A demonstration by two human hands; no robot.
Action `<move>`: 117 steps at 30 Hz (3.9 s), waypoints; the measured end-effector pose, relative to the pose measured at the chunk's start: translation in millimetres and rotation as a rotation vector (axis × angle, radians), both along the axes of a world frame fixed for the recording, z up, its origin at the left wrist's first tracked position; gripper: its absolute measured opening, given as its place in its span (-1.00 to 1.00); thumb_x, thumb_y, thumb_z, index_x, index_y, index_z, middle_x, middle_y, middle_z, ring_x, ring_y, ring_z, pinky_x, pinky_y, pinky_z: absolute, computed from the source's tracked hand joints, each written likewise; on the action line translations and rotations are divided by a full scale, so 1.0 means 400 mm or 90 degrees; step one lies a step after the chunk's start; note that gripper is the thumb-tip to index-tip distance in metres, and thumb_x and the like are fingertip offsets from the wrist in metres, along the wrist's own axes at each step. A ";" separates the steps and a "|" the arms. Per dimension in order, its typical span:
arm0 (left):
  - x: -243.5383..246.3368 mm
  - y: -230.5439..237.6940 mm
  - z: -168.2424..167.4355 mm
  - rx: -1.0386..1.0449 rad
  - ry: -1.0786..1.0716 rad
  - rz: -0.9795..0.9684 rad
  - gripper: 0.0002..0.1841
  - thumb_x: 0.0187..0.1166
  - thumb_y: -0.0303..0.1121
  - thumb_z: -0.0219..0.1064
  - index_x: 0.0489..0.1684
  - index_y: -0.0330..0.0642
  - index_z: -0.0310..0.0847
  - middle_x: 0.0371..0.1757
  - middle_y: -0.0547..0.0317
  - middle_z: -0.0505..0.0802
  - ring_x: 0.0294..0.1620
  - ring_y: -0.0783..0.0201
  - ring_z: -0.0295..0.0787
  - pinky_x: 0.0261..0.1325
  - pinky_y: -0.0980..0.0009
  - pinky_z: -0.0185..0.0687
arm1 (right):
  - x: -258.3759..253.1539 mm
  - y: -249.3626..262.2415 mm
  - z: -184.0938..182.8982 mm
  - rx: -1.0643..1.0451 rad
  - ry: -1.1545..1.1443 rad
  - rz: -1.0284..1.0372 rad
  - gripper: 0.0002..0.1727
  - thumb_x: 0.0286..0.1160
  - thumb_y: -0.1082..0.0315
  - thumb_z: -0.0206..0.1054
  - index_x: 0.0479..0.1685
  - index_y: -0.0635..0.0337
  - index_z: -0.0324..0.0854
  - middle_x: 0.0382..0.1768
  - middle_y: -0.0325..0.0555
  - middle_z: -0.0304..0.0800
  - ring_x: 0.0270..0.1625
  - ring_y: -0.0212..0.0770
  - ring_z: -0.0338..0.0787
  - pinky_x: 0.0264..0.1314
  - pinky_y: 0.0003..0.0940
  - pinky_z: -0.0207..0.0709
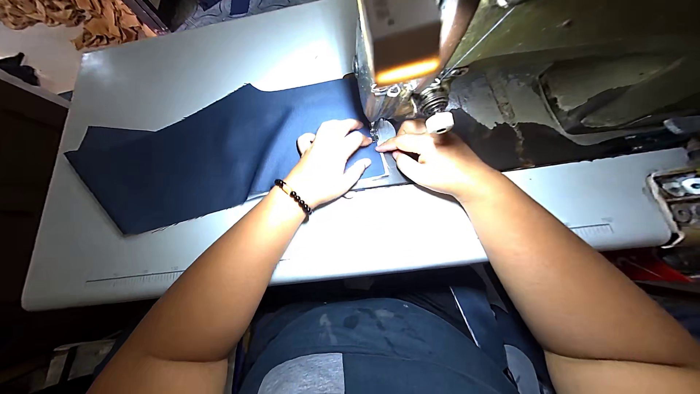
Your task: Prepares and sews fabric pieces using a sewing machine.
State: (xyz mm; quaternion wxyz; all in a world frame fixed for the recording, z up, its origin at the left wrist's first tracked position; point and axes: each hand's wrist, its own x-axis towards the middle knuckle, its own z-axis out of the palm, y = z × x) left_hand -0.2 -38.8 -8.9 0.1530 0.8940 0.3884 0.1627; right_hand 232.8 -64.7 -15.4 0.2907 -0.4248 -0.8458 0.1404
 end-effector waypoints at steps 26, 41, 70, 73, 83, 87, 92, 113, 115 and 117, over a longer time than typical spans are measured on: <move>-0.141 0.017 0.078 -0.025 0.205 0.336 -0.46 0.84 -0.10 0.02 0.66 -0.23 0.40 0.69 -0.37 0.43 0.69 -0.52 0.25 0.47 -0.52 0.27 | 0.013 -0.003 0.018 -0.126 0.059 -0.048 -0.77 0.48 0.37 0.23 -0.11 0.10 0.82 -0.28 -0.21 0.69 -0.27 -0.42 0.56 -0.15 -0.46 0.41; -0.016 -0.060 0.084 0.020 0.247 0.068 -0.56 0.79 -0.34 0.08 0.59 -0.23 0.53 0.50 -0.13 0.66 0.52 -0.17 0.56 0.34 -0.17 0.52 | -0.010 -0.163 0.037 0.009 -0.238 0.039 -0.51 0.52 0.30 0.23 0.44 -0.30 0.71 0.40 0.16 0.66 0.53 0.33 0.55 0.39 0.42 0.42; -0.055 -0.119 0.039 -0.079 0.205 0.102 0.20 0.24 0.72 -0.04 0.94 0.14 -0.02 0.93 -0.08 0.08 0.91 -0.23 -0.11 0.74 -0.35 -0.19 | -0.010 -0.342 -0.046 0.037 -0.285 -0.010 -0.49 0.43 -0.27 0.28 0.39 -0.55 0.70 0.72 0.21 0.37 0.79 0.50 0.14 0.65 0.61 -0.01; -0.052 -0.113 0.047 -0.086 0.218 0.108 0.24 0.17 0.73 0.05 0.94 0.15 -0.01 0.93 -0.09 0.07 0.90 -0.27 -0.14 0.72 -0.37 -0.19 | -0.009 -0.336 -0.044 0.034 -0.279 -0.005 -0.49 0.42 -0.33 0.28 0.37 -0.61 0.71 0.73 0.19 0.36 0.78 0.49 0.15 0.61 0.62 0.02; -0.023 -0.121 0.036 -0.074 0.225 0.130 0.30 0.14 0.72 0.09 0.93 0.00 -0.01 0.95 0.17 0.05 0.94 -0.11 -0.19 0.71 -0.42 -0.27 | -0.005 -0.326 -0.042 0.042 -0.283 0.023 -0.55 0.43 -0.34 0.26 0.20 -0.52 0.79 0.75 0.14 0.33 0.81 0.42 0.15 0.62 0.62 -0.01; -0.020 -0.118 0.034 -0.064 0.226 0.125 0.31 0.16 0.73 0.06 0.92 -0.06 0.01 0.94 0.14 0.09 0.95 -0.07 -0.19 0.73 -0.40 -0.29 | -0.007 -0.325 -0.043 0.046 -0.277 0.024 -0.55 0.42 -0.34 0.27 0.14 -0.46 0.82 0.73 0.13 0.36 0.79 0.41 0.19 0.62 0.61 0.00; -0.012 -0.119 0.034 -0.071 0.233 0.137 0.34 0.12 0.72 0.13 0.93 -0.06 -0.03 0.94 0.11 0.10 0.95 -0.05 -0.19 0.74 -0.39 -0.29 | -0.007 -0.325 -0.042 0.047 -0.271 0.024 -0.54 0.42 -0.35 0.27 0.12 -0.43 0.83 0.73 0.14 0.37 0.80 0.40 0.19 0.62 0.62 -0.01; 0.036 -0.132 0.089 -0.158 0.328 0.151 0.18 0.29 0.59 0.22 0.97 0.33 -0.27 0.96 0.03 -0.06 0.93 -0.27 -0.26 0.57 -0.60 -0.16 | -0.021 -0.322 -0.043 0.034 -0.154 -0.082 -0.42 0.71 -0.26 0.00 0.48 -0.26 0.68 0.46 0.02 0.67 0.64 0.21 0.48 0.70 0.37 0.10; 0.045 -0.137 0.092 -0.163 0.334 0.156 0.15 0.31 0.58 0.21 0.96 0.30 -0.18 0.96 -0.02 -0.06 0.92 -0.31 -0.27 0.57 -0.64 -0.17 | -0.019 -0.320 -0.040 0.030 -0.136 -0.081 -0.46 0.73 -0.21 0.03 0.39 -0.23 0.74 0.44 -0.01 0.70 0.62 0.20 0.50 0.69 0.36 0.13; 0.054 -0.138 0.097 -0.177 0.344 0.161 0.13 0.34 0.57 0.20 0.96 0.27 -0.17 0.96 -0.05 -0.10 0.92 -0.34 -0.30 0.56 -0.66 -0.18 | -0.018 -0.312 -0.032 0.017 -0.126 -0.081 -0.47 0.74 -0.19 0.02 0.33 -0.20 0.78 0.41 -0.03 0.71 0.61 0.18 0.51 0.66 0.34 0.18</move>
